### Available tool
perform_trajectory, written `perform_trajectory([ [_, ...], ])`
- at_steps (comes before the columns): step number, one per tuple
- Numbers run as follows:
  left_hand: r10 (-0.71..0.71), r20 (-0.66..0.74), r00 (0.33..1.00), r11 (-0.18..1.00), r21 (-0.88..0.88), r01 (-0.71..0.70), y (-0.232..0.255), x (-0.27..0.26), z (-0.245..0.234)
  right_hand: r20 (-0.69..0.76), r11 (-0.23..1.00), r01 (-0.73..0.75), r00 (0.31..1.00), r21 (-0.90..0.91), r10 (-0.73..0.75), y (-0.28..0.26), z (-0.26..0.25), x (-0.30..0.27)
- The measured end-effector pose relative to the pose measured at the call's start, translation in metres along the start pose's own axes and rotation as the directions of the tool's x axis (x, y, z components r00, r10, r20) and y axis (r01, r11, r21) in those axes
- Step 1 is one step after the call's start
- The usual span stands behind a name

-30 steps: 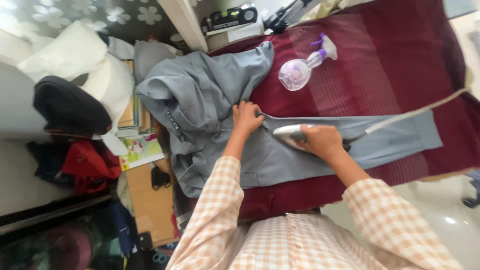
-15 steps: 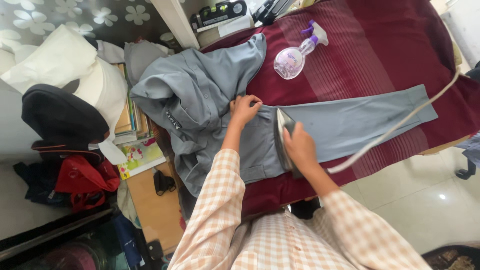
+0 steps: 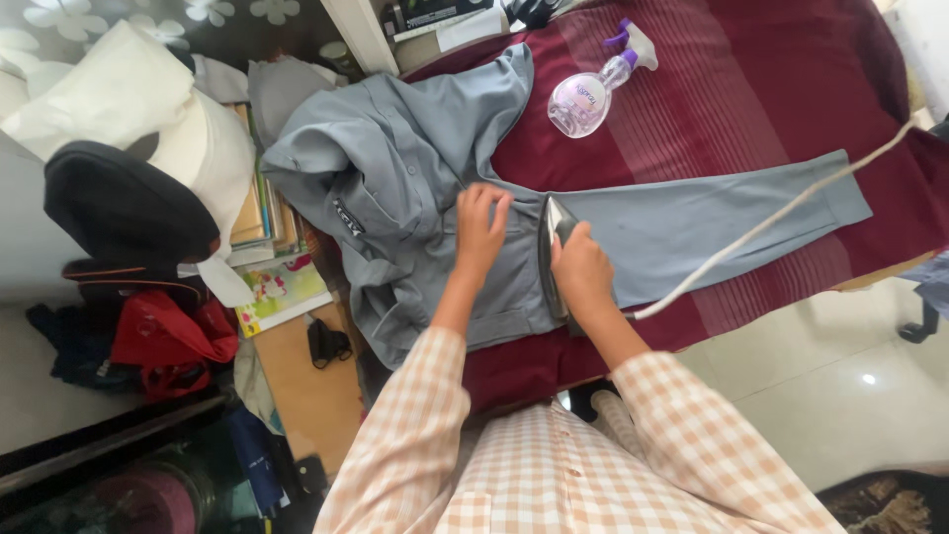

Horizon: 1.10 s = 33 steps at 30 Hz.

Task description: The person irons a gray shirt on a maroon ironing board. They spray the shirt with water, smooth the fabric, and use an iron to press the sleeves and body. The shirt is repositioned several times to cover different areas.

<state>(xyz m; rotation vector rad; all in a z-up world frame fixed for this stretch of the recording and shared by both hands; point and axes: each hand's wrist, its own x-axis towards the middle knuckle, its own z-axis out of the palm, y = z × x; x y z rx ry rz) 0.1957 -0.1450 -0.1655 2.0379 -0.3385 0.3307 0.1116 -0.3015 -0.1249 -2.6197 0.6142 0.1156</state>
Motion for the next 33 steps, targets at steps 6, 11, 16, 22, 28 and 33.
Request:
perform_trajectory([
  [6,-0.186,0.024,0.982,0.981,-0.052,0.187,0.027,-0.086,-0.029,-0.015,1.000,0.021,1.000,-0.018,-0.021,-0.003,-0.003,-0.002],
  [11,-0.313,0.007,0.950,0.945,-0.092,0.313,0.044,-0.128,-0.047,0.029,0.999,0.005,1.000,-0.038,-0.004,-0.001,-0.002,0.000],
  [16,-0.343,0.015,0.939,0.938,-0.043,0.344,0.049,-0.152,-0.066,-0.028,0.998,0.066,0.997,0.001,-0.066,0.005,-0.001,-0.010],
  [22,-0.396,-0.056,0.916,0.918,-0.048,0.394,0.047,-0.156,-0.082,0.038,0.999,0.038,0.999,-0.013,-0.037,0.000,-0.007,-0.028],
  [28,-0.412,-0.045,0.910,0.911,-0.019,0.412,0.048,-0.175,-0.085,0.055,0.997,0.073,0.996,0.018,-0.074,0.013,0.001,-0.041],
  [33,-0.491,-0.114,0.864,0.871,-0.059,0.488,0.063,-0.162,-0.099,0.139,0.999,0.014,0.990,-0.033,-0.009,0.011,0.006,-0.064],
])
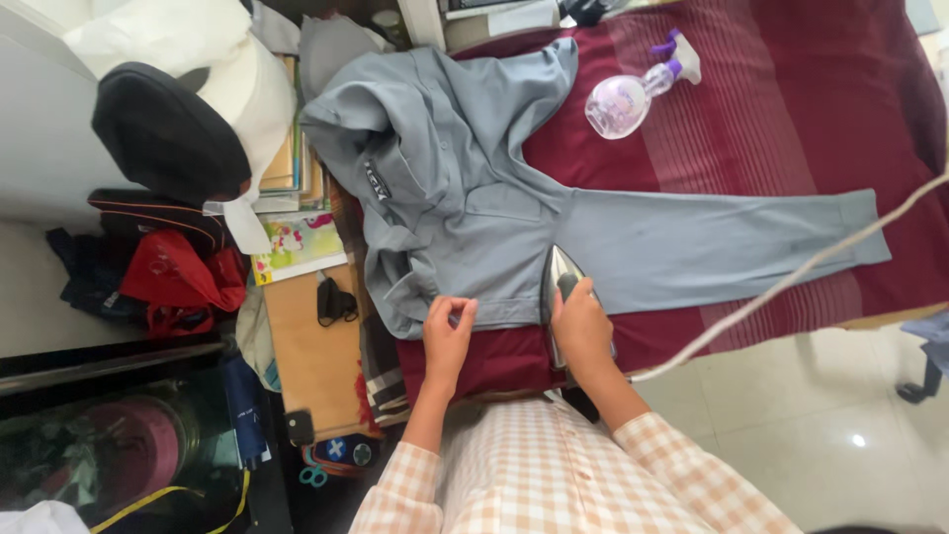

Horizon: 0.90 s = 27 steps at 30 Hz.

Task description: The person irons a gray shirt on a maroon ironing board. They spray the shirt with water, smooth the fabric, and use an iron to press the sleeves and body. The shirt is repositioned several times to cover different areas.

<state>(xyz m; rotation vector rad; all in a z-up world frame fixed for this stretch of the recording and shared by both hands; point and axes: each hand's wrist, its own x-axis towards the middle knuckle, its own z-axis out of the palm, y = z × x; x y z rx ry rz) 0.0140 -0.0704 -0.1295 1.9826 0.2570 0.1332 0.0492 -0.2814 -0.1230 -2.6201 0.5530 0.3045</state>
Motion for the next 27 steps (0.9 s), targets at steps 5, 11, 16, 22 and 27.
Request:
perform_trajectory([
  [5,-0.066,-0.091,0.994,0.997,0.029,0.069,0.012,-0.010,-0.029,0.023,0.977,0.212,0.977,-0.017,-0.212,0.020,-0.031,0.021],
  [11,0.022,-0.313,0.950,0.931,0.353,0.095,0.023,-0.011,-0.063,0.124,0.656,0.750,0.662,-0.089,-0.739,-0.020,-0.081,0.032],
  [16,-0.040,-0.450,0.892,0.990,0.103,0.096,0.009,0.000,-0.048,0.407,0.477,0.845,0.534,-0.241,-0.741,-0.079,-0.049,0.048],
  [22,-0.321,-0.237,0.917,0.942,-0.182,0.283,-0.033,0.005,-0.049,0.341,0.480,0.844,0.536,-0.240,-0.772,-0.091,-0.014,0.055],
  [27,0.081,-0.167,0.983,0.936,0.352,-0.017,-0.051,-0.001,-0.039,0.125,0.636,0.717,0.686,-0.285,-0.717,-0.098,-0.007,0.056],
])
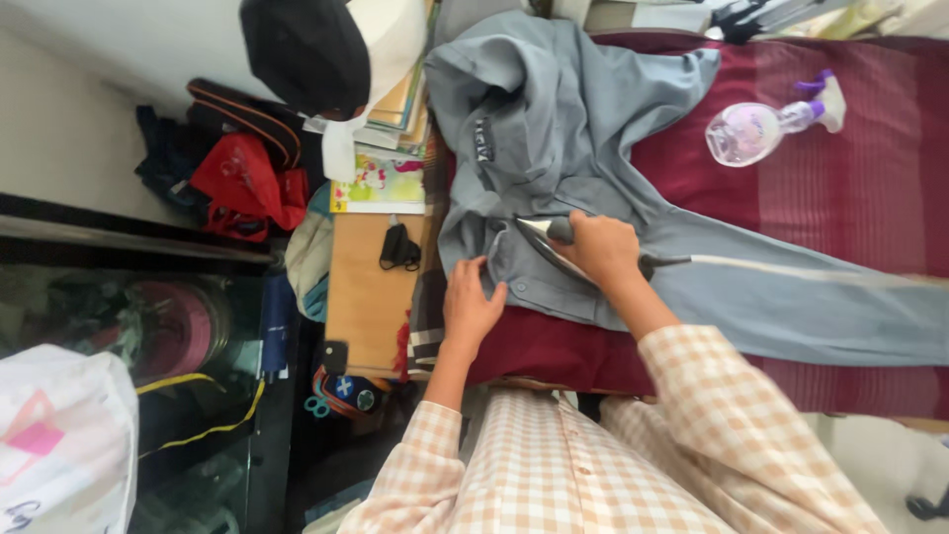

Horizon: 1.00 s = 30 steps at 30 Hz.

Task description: The person irons a gray shirt on a maroon ironing board. They spray the shirt with water, smooth the fabric, and use an iron to press the sleeves and body. The shirt is repositioned several times to cover different areas.

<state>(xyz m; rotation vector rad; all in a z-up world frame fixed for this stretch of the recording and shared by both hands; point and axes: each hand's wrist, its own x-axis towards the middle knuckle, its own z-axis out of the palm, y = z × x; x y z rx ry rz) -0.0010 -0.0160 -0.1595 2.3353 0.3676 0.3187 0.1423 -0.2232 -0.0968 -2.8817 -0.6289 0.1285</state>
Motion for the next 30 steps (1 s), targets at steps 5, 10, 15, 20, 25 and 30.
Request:
perform_trajectory([
  [5,-0.123,0.121,0.985,0.967,-0.209,0.146,-0.012,0.005,-0.002,0.164,0.969,0.245,0.957,-0.014,-0.239,0.004,0.002,0.005],
  [10,-0.148,0.142,0.979,0.989,0.026,0.146,-0.014,0.011,-0.001,0.036,0.998,0.045,0.998,0.040,-0.047,-0.001,-0.004,0.009],
  [15,-0.222,0.047,0.974,0.975,0.018,0.222,-0.002,0.000,0.001,0.146,0.997,0.055,0.988,-0.046,-0.048,0.005,-0.024,-0.002],
  [20,-0.093,-0.046,0.995,0.983,0.153,0.099,0.005,-0.013,-0.015,0.118,0.965,-0.166,0.982,0.204,0.144,0.010,-0.055,0.002],
  [25,-0.132,0.058,0.990,0.990,0.056,0.129,-0.015,-0.028,-0.038,0.106,0.994,0.082,0.990,0.069,-0.089,-0.011,-0.056,-0.014],
  [30,-0.161,0.063,0.985,0.987,-0.016,0.162,-0.037,-0.029,-0.031,0.183,0.954,0.298,0.938,0.008,-0.295,-0.033,-0.016,0.000],
])
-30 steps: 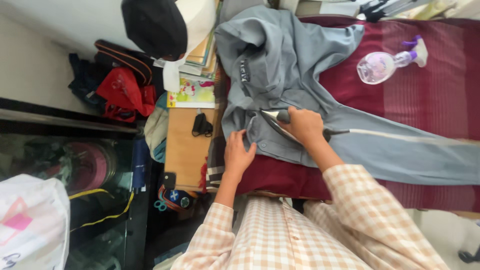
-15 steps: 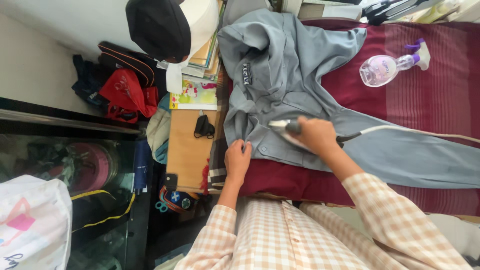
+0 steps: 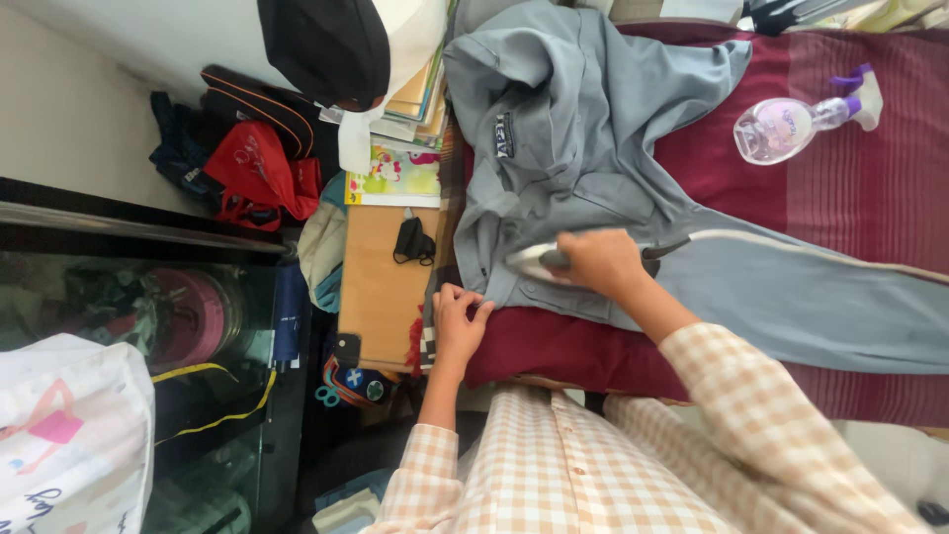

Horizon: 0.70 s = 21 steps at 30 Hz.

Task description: The person irons a gray shirt on a maroon ironing board. They spray the shirt with water, smooth the fabric, and use an iron to press the sleeves and body. The shirt is repositioned several times to cover different areas.

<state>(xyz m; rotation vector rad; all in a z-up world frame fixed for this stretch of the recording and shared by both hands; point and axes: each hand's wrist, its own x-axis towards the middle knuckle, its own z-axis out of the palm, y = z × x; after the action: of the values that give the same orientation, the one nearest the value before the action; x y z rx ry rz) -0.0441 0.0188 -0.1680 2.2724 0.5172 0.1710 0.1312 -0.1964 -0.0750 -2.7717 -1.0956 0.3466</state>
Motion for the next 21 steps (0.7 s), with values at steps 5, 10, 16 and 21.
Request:
perform_trajectory([
  [5,0.065,-0.005,0.998,0.998,-0.016,-0.065,-0.009,-0.004,0.002,0.008,0.998,0.056,0.998,0.026,-0.056,0.008,0.017,0.010],
  [10,0.049,-0.008,0.999,0.999,0.008,-0.049,0.001,0.000,0.001,-0.031,0.999,-0.054,0.998,-0.008,0.053,0.011,0.014,0.009],
  [16,-0.006,-0.053,0.999,0.991,0.132,0.013,0.022,0.002,-0.002,-0.015,0.987,-0.159,0.987,0.000,0.159,0.046,0.016,-0.019],
  [21,-0.037,-0.103,0.994,0.995,0.086,0.046,0.036,0.001,0.003,0.042,0.982,-0.169,0.984,-0.089,0.173,0.072,0.014,-0.067],
])
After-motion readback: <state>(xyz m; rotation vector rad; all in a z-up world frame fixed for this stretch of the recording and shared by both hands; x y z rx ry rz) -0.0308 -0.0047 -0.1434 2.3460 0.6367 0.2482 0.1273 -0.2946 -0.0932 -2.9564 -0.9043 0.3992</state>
